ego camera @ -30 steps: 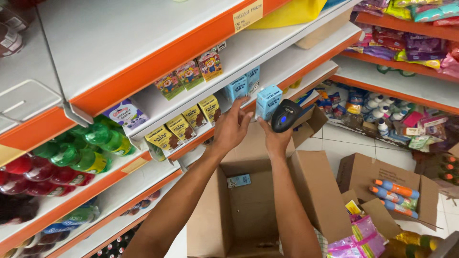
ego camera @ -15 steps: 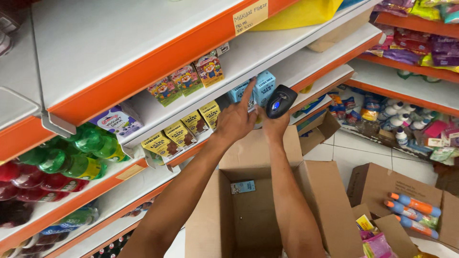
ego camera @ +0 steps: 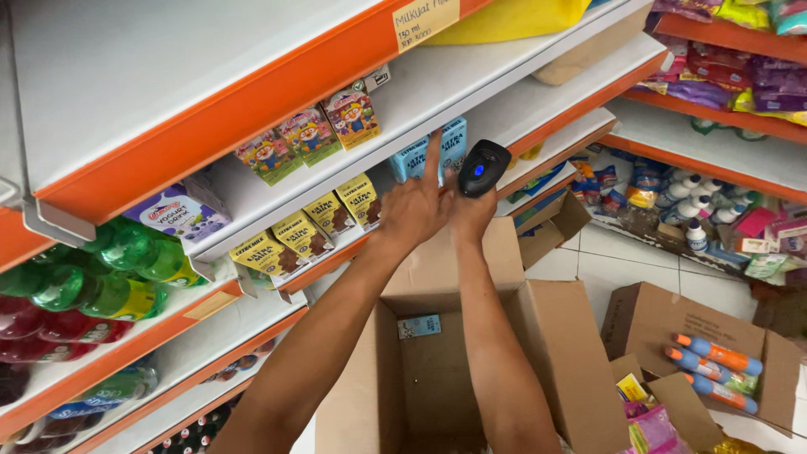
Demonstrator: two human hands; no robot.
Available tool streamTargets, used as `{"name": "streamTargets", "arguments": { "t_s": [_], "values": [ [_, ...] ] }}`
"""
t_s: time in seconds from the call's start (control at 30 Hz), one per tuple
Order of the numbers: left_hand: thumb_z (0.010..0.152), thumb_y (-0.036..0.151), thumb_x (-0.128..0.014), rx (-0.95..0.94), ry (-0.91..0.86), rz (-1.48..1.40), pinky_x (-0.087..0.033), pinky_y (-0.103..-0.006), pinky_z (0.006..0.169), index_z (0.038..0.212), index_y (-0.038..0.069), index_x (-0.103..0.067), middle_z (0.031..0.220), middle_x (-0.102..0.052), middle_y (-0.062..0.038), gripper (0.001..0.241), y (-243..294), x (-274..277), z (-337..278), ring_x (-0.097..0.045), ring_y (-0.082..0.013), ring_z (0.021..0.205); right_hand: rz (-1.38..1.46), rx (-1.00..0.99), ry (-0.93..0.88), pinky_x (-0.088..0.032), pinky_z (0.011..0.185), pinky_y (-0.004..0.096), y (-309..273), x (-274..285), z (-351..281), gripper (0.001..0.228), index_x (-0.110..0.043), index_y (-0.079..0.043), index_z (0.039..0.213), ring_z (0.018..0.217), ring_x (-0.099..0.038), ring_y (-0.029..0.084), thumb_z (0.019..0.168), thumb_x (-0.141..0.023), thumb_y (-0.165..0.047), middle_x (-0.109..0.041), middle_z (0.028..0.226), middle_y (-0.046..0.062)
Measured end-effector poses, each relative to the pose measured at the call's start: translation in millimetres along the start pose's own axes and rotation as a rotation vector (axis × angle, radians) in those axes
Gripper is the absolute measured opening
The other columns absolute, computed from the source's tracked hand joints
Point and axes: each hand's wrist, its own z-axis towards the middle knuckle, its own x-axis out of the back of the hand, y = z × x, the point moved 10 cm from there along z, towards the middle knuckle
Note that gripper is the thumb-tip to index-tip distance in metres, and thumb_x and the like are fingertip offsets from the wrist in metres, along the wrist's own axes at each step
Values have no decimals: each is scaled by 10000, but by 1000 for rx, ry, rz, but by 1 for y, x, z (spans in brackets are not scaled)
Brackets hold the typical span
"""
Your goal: The person scans several cartons of milk using a handheld scanner and places them into a cardboard box.
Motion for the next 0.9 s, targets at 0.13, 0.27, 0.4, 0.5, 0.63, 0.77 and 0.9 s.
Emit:
{"name": "streamTargets", "arguments": {
  "t_s": [0.13, 0.27, 0.4, 0.5, 0.63, 0.77, 0.9],
  "values": [
    [901, 327, -657, -49, 30, -34, -552, -647, 772, 1608, 65, 29, 830, -713, -311, 1019, 6, 4, 8, -685, -541, 742, -127, 146, 21, -533, 772, 278, 9, -4, 11, 312, -675, -15, 1074, 852, -642, 128, 824, -850, -79, -717, 949, 14],
    [991, 333, -587, 31, -61, -35, -561, -618, 850, 1662, 99, 17, 861, -740, -292, 933, 4, -5, -1, -703, -521, 802, 221, -6, 9, -534, 768, 281, 46, -8, 23, 186, -680, -32, 1072, 861, -638, 127, 906, -725, -103, -699, 951, -1],
    [887, 263, -674, -218, 164, -105, -567, -588, 812, 1629, 82, -7, 1165, -722, -258, 1015, 23, 17, -19, -706, -496, 869, -101, 149, 20, -537, 787, 268, 6, -13, 9, 237, -659, -18, 1027, 860, -646, 129, 850, -808, -75, -702, 950, 33],
    [922, 249, -676, -210, 173, -260, -591, -518, 763, 1640, 91, -56, 1220, -712, -215, 962, 22, 11, -49, -731, -416, 834, 14, -111, 27, -509, 673, 317, 12, -10, -1, 287, -621, 32, 986, 756, -595, 186, 895, -847, -121, -654, 884, 96],
    [922, 181, -685, -42, 90, -563, -601, -397, 671, 1584, 60, -256, 1158, -674, -155, 798, 8, -22, -95, -747, -280, 792, 155, 35, 107, -557, 844, 250, -3, 35, -33, 259, -687, -20, 1123, 973, -695, 119, 905, -783, -122, -738, 1087, 33],
    [995, 54, -642, -83, 195, -657, -609, -379, 780, 1083, 29, -656, 1030, -691, -150, 93, -6, -74, -170, -738, -278, 913, 208, 27, 122, -536, 867, 286, 15, 102, -95, 193, -678, 2, 1171, 1012, -686, 162, 998, -699, -80, -704, 1158, 89],
    [981, 72, -621, 133, 67, -622, -570, -430, 750, 995, 15, -626, 954, -679, -188, 59, -55, -182, -238, -706, -360, 864, 137, -88, 124, -551, 898, 324, 43, 166, -171, 152, -645, -26, 1174, 1065, -704, 191, 1044, -618, -100, -687, 1249, 108]
  ]
}}
